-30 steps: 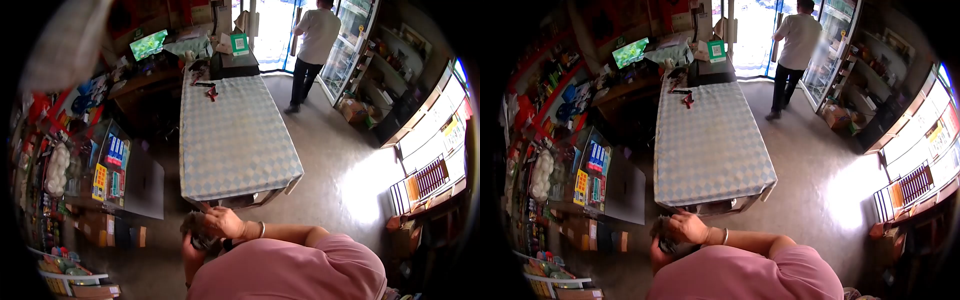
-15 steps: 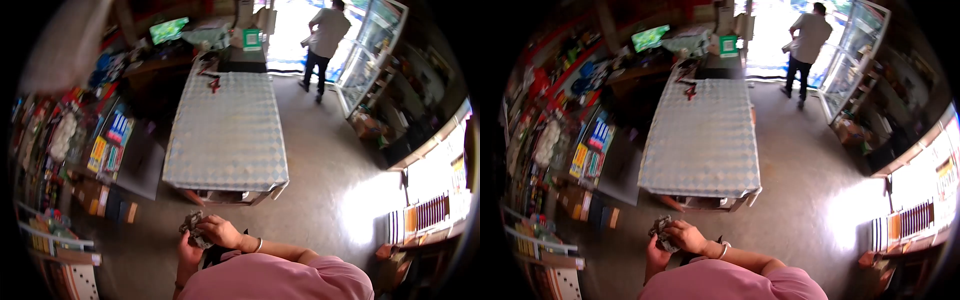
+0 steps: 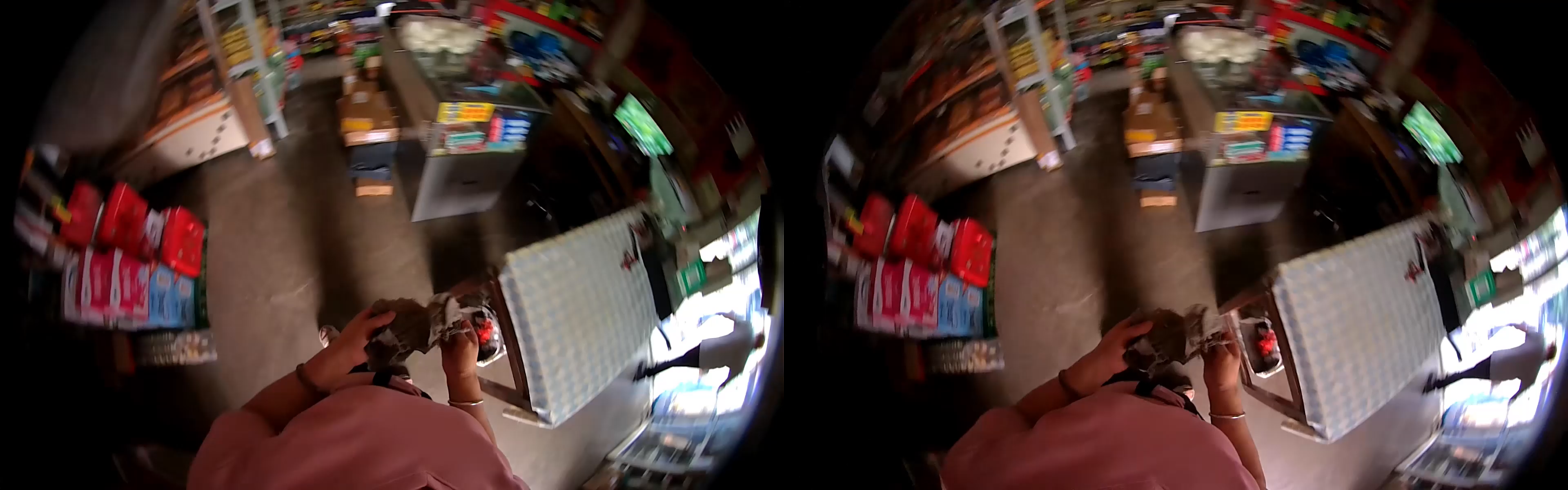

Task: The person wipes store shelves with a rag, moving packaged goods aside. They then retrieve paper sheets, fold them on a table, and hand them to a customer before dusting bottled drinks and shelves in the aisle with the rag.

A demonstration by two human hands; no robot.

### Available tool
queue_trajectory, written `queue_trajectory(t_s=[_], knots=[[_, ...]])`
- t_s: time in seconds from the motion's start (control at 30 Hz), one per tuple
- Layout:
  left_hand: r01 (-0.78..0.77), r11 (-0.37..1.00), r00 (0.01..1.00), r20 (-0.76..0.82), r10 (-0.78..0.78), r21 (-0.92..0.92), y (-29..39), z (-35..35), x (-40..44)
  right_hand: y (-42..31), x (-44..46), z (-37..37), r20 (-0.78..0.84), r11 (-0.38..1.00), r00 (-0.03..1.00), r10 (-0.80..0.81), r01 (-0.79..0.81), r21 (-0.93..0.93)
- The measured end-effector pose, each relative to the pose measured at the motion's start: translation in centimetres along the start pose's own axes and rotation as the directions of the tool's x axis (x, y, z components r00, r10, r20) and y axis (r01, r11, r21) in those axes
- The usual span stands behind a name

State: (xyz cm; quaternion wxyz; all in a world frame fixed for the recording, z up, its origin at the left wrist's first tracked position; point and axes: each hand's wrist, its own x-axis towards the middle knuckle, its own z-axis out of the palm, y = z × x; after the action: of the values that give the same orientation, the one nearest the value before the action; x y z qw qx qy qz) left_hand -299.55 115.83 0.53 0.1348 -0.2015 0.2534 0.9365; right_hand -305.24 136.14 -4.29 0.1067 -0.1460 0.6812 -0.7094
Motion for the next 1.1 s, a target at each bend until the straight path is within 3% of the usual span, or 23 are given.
queue_trajectory(t_s=[0.03, 0.07, 0.1, 0.17, 0.23, 0.3, 0.33, 0.37, 0.43, 0.57, 0.73, 0.87, 0.9, 0.97, 1.07, 1.1], knots=[[-0.007, 1.000, 1.000, -0.026, 0.006, -0.029, 1.4, -1.2, -0.7, 0.5, 1.1, 0.8, 0.122, 0.666, 0.943, -0.309, 0.306, -0.680], [-0.042, 0.995, 0.999, -0.016, 0.041, -0.089, 2.8, -2.9, -1.0, 0.3, 2.4, 3.5, -0.035, 0.992, 0.999, -0.035, 0.031, -0.118], [-0.076, 0.993, 0.993, -0.103, 0.066, -0.095, 4.4, -4.3, -1.6, 0.1, 3.6, 6.0, 0.003, 0.826, 0.950, 0.313, -0.274, 0.493], [-0.126, 0.987, 0.958, -0.269, 0.096, -0.099, 8.2, -7.3, -2.7, 0.8, 6.5, 10.6, 0.019, 0.983, 0.988, 0.151, -0.152, 0.101], [-0.350, 0.904, 0.912, -0.128, 0.389, 0.247, 11.0, -11.4, -2.8, 0.7, 9.0, 15.5, 0.128, 0.968, 0.990, -0.054, 0.084, -0.237], [-0.523, 0.654, 0.795, 0.036, 0.606, 0.546, 13.2, -16.0, -4.0, -1.9, 11.4, 22.1, 0.347, 0.815, 0.903, -0.255, 0.394, -0.426], [-0.510, 0.766, 0.814, -0.069, 0.577, 0.392, 14.4, -16.9, -4.9, -3.3, 12.6, 24.9, 0.509, 0.699, 0.805, -0.305, 0.553, -0.455], [-0.501, 0.838, 0.831, -0.150, 0.536, 0.217, 16.4, -17.3, -5.4, -2.8, 13.9, 27.7, 0.658, 0.690, 0.704, -0.267, 0.616, -0.379], [-0.464, 0.871, 0.875, -0.240, 0.421, -0.161, 20.7, -18.4, -6.3, -1.4, 15.2, 33.3, 0.823, 0.837, 0.557, -0.117, 0.501, -0.220], [-0.552, 0.823, 0.806, -0.336, 0.487, -0.133, 25.3, -23.0, -7.4, 0.4, 18.4, 41.4, 0.880, 0.818, 0.465, -0.095, 0.540, -0.196], [-0.610, 0.760, 0.758, -0.445, 0.477, -0.226, 28.1, -25.1, -7.7, 3.4, 22.5, 46.5, 0.929, 0.875, 0.366, -0.050, 0.464, -0.136], [-0.650, 0.734, 0.686, -0.566, 0.457, -0.196, 31.3, -23.7, -7.7, 5.9, 27.2, 50.2, 0.975, 0.927, 0.221, -0.022, 0.370, -0.063], [-0.662, 0.729, 0.657, -0.602, 0.454, -0.173, 32.4, -23.2, -7.5, 6.7, 28.7, 50.9, 0.981, 0.946, 0.193, 0.000, 0.317, -0.062], [-0.721, 0.679, 0.591, -0.635, 0.497, -0.140, 33.9, -22.6, -6.5, 6.5, 31.4, 53.0, 0.961, 0.956, 0.146, 0.235, 0.145, -0.256], [-0.773, 0.628, 0.516, -0.665, 0.539, -0.091, 36.7, -21.9, -5.2, 5.5, 35.9, 56.1, 0.917, 0.917, 0.062, 0.394, -0.094, -0.387], [-0.788, 0.611, 0.491, -0.674, 0.552, -0.074, 37.5, -21.8, -4.7, 5.3, 37.1, 56.7, 0.928, 0.906, 0.052, 0.369, -0.242, -0.347]])
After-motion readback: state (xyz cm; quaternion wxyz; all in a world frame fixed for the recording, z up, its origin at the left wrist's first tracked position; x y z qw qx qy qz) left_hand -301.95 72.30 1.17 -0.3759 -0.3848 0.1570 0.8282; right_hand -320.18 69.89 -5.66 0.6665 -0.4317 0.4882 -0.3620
